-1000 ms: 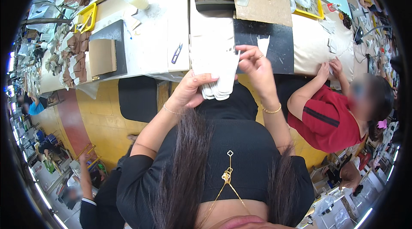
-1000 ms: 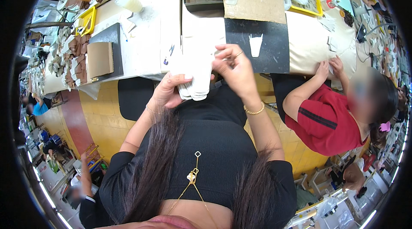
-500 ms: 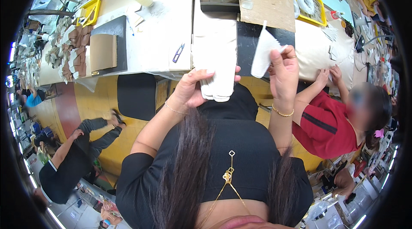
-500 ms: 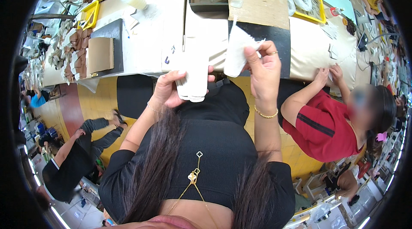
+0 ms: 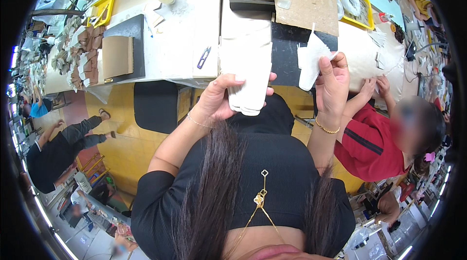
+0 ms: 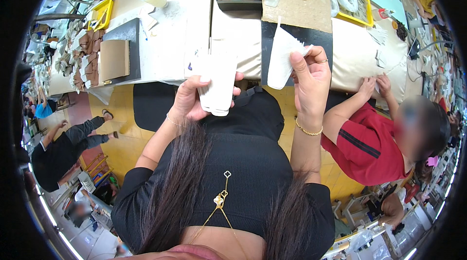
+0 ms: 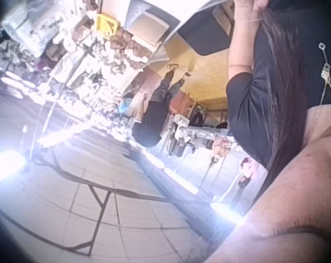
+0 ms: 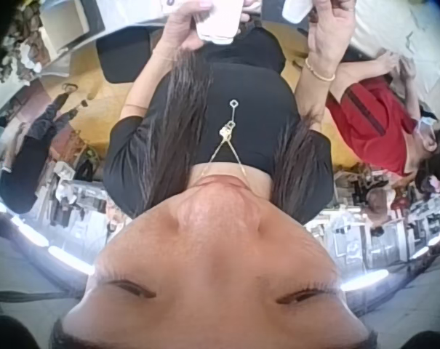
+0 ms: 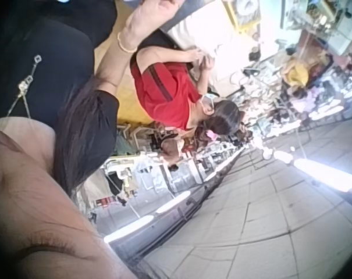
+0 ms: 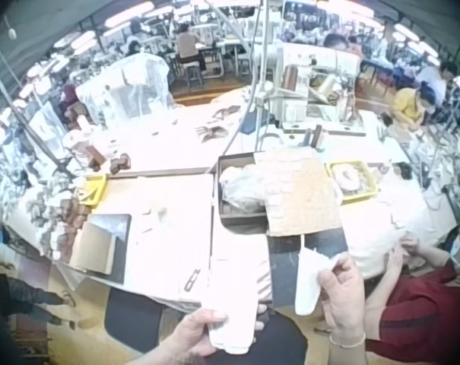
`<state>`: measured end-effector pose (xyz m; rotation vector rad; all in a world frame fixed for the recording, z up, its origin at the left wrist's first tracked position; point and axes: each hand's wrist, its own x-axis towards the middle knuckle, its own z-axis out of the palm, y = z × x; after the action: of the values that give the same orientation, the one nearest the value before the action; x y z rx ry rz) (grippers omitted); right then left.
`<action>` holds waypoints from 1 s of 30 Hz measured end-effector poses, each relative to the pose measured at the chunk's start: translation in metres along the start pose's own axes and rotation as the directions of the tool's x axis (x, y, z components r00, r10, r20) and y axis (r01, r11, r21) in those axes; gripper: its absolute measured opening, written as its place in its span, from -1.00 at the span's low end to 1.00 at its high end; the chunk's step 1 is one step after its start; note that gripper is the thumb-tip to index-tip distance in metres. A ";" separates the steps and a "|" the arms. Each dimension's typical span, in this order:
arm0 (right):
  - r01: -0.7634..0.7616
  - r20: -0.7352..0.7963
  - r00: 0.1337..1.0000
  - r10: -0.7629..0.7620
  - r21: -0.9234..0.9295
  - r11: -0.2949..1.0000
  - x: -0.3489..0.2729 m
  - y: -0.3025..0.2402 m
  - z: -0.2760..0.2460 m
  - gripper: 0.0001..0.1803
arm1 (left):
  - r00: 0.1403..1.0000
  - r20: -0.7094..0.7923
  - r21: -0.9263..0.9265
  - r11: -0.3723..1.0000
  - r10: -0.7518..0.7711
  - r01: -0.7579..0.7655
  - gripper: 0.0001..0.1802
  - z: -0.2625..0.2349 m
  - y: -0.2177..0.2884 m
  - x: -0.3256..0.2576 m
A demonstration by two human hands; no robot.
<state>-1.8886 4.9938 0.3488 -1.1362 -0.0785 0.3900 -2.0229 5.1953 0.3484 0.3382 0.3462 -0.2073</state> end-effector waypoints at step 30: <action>-0.286 -0.320 0.939 -0.123 -0.929 0.237 0.082 0.146 -0.165 -0.52 | 0.999 0.035 0.029 0.999 -0.037 0.036 -0.08 0.014 0.010 -0.005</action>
<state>-1.8081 4.9319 0.1363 -2.5216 0.0630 0.1946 -2.0212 5.2006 0.3654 0.3560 0.3149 -0.2541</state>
